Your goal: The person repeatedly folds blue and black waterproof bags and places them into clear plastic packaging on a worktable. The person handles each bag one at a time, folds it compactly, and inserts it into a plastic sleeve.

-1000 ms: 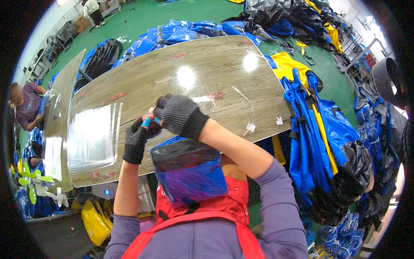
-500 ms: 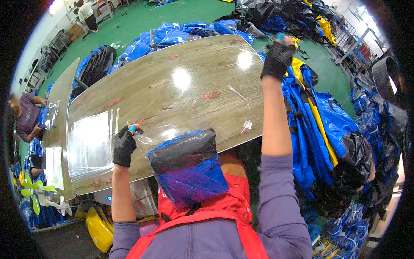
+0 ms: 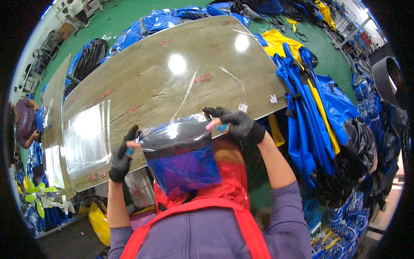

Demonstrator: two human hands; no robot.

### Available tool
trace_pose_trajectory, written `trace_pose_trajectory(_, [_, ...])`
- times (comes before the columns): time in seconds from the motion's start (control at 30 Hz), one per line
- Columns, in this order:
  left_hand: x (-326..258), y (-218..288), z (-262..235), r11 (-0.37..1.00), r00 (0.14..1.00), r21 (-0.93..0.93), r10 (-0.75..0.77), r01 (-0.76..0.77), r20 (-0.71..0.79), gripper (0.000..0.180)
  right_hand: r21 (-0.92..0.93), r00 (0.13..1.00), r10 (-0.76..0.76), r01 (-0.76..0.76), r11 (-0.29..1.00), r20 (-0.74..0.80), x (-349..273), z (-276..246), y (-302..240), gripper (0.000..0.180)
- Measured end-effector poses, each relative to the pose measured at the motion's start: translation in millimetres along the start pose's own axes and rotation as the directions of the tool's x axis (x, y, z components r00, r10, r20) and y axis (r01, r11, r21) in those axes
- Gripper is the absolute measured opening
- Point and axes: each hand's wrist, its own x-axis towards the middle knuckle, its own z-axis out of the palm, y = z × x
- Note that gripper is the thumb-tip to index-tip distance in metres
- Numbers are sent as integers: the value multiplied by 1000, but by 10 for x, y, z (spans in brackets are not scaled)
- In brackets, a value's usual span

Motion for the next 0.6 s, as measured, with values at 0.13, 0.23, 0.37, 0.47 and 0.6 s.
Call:
trace_pose_trajectory(0.13, [-77, 211, -100, 771, 986, 626, 16, -116, 164, 29, -628, 991, -134, 104, 771, 0, -337, 189, -208, 44])
trace_pose_trajectory(0.23, [148, 445, -126, 820, 993, 570, 99, -48, -57, 40, -554, 927, 327, -373, 745, -185, -204, 47, -647, 22])
trace_pose_trajectory(0.37, [465, 348, 350, 821, 986, 571, 74, 24, -148, 41, -736, 909, -332, 42, 675, -253, 255, 387, -635, 37])
trace_pose_trajectory(0.47, [377, 9, 780, 723, 956, 631, -267, 282, -121, 40, -656, 896, -124, -213, 724, -427, 232, 1077, 16, 54])
trace_pose_trajectory(0.6, [-109, -231, 916, 846, 860, -391, -464, 362, -210, 71, -286, 583, 2, -401, 870, -812, -120, 1266, 562, 35])
